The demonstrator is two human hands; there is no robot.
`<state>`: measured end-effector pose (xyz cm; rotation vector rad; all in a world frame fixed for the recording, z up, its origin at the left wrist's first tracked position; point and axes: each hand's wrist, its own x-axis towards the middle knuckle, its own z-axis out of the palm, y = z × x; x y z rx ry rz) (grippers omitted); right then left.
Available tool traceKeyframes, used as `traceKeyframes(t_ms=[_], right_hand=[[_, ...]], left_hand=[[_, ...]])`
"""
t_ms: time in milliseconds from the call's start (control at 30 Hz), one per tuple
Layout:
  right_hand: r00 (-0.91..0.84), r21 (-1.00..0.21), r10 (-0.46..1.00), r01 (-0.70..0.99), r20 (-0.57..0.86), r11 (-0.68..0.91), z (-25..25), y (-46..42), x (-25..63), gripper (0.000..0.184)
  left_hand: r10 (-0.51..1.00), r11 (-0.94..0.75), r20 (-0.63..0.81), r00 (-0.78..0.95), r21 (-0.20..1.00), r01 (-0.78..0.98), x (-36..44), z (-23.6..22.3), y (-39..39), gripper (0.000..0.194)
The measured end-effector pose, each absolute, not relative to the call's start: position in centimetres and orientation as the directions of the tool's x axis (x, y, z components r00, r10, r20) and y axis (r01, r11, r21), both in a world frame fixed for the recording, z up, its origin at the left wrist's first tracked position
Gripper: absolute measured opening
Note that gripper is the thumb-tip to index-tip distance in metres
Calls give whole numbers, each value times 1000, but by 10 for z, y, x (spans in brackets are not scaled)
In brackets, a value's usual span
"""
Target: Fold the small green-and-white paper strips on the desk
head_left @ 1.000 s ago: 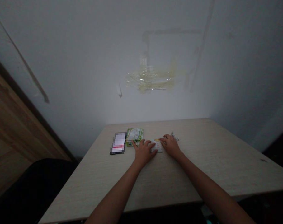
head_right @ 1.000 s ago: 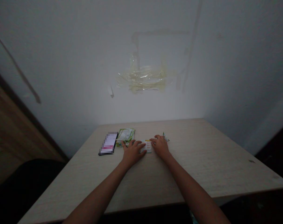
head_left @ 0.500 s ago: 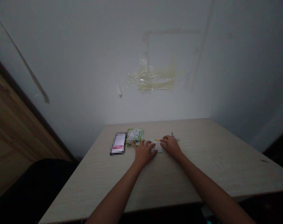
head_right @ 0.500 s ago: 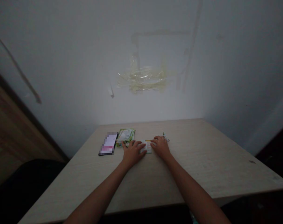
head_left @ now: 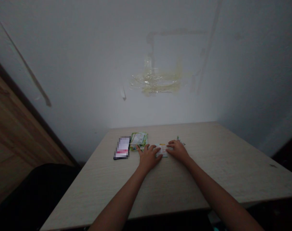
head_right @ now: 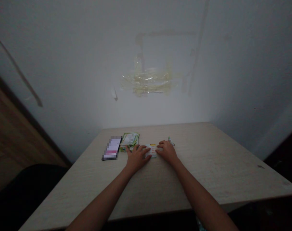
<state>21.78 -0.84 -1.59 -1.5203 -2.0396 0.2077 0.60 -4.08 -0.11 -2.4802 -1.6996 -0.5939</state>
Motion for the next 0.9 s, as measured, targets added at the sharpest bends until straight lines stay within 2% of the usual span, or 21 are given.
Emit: traceKeyframes(t_ms=[567, 900], right_hand=[[-304, -444, 900, 791, 312, 421, -20, -12, 231, 42], [-349, -487, 894, 751, 281, 446, -24, -11, 238, 55]], left_hand=[[873, -397, 373, 314, 168, 902, 4, -6, -38, 36], [875, -396, 369, 314, 171, 902, 4, -7, -38, 36]])
